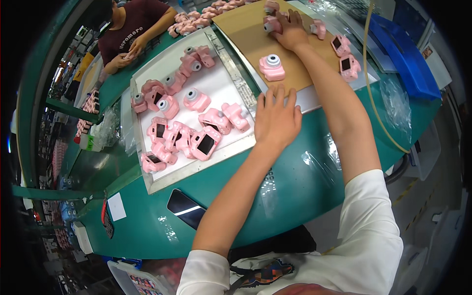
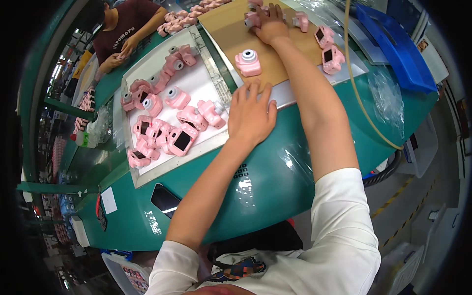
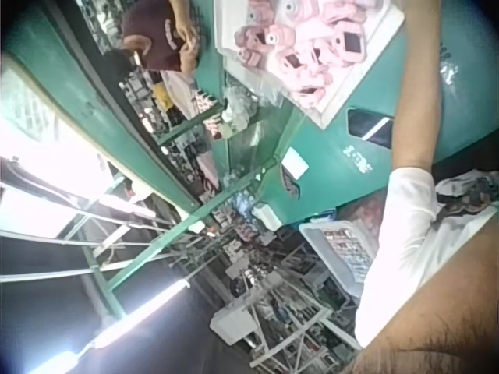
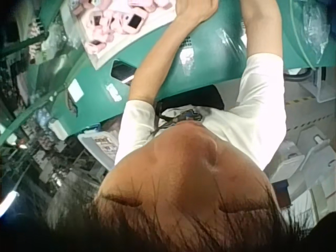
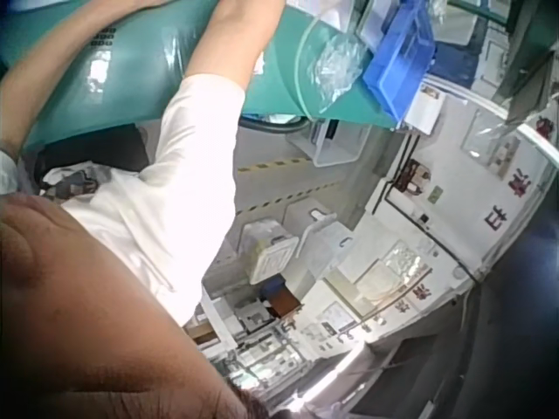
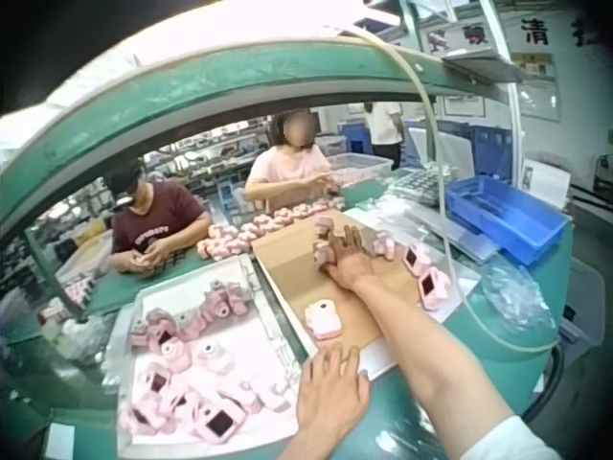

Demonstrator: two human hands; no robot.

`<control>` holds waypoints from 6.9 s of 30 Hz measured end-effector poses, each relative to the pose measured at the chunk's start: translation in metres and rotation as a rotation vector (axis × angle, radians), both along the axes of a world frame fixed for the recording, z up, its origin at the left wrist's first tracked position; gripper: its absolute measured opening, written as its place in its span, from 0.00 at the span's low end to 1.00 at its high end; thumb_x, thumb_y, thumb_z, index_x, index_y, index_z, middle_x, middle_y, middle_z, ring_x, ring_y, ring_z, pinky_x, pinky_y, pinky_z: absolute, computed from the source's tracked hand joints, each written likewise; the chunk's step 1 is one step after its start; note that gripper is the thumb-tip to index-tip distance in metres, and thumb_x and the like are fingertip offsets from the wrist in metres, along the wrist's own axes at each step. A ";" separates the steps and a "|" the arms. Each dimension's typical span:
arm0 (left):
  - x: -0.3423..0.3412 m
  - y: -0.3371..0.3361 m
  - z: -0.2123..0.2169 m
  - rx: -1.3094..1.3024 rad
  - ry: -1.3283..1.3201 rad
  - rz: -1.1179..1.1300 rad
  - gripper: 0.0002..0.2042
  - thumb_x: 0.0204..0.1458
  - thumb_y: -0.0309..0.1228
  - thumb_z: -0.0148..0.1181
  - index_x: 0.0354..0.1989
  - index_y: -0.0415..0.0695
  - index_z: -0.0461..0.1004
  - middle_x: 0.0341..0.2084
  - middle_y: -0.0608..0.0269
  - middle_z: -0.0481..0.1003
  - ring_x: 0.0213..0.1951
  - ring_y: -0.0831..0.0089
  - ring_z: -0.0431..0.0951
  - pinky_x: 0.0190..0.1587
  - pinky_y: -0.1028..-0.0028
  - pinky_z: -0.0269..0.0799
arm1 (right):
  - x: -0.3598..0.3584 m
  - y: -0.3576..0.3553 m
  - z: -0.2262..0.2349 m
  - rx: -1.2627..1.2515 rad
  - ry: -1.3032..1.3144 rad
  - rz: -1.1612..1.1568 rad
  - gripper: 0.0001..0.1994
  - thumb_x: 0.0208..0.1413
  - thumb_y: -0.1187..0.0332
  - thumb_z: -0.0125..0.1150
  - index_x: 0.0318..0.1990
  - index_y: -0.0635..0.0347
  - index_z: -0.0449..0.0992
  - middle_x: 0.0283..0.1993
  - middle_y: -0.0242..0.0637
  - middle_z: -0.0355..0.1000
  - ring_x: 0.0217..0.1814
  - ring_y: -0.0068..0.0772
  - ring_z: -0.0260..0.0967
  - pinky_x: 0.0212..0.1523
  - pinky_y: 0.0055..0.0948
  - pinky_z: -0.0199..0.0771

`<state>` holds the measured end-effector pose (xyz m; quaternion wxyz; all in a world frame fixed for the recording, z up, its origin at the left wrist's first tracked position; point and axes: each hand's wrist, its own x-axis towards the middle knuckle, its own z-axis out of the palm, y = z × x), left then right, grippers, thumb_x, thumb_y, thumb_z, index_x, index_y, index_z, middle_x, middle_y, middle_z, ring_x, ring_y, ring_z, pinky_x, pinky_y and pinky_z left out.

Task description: Assembling and packing small pink toy cameras into trays on a production line.

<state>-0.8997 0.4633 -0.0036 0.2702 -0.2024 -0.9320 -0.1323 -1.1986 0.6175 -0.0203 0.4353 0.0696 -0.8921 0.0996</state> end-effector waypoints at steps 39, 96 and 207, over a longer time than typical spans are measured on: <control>-0.001 -0.015 0.005 0.014 -0.103 0.006 0.21 0.59 0.38 0.54 0.58 0.40 0.72 0.60 0.47 0.69 0.61 0.53 0.67 0.62 0.54 0.61 | -0.003 -0.045 0.038 -0.227 0.035 0.742 0.20 0.60 0.58 0.54 0.59 0.47 0.76 0.58 0.35 0.74 0.48 0.48 0.74 0.48 0.40 0.72; 0.065 -0.042 -0.005 0.090 0.181 -0.047 0.18 0.51 0.44 0.58 0.43 0.45 0.79 0.47 0.50 0.75 0.51 0.53 0.70 0.62 0.45 0.57 | 0.157 0.007 -0.027 -0.097 -0.224 0.768 0.29 0.67 0.58 0.59 0.72 0.58 0.63 0.74 0.47 0.60 0.76 0.50 0.56 0.74 0.38 0.54; 0.720 -0.662 -0.001 1.712 0.940 0.297 0.17 0.68 0.23 0.45 0.63 0.41 0.56 0.58 0.44 0.69 0.53 0.51 0.79 0.53 0.53 0.81 | 0.673 -0.116 -0.032 -0.625 -1.069 0.852 0.23 0.61 0.76 0.58 0.65 0.62 0.69 0.58 0.42 0.72 0.45 0.26 0.71 0.55 0.25 0.68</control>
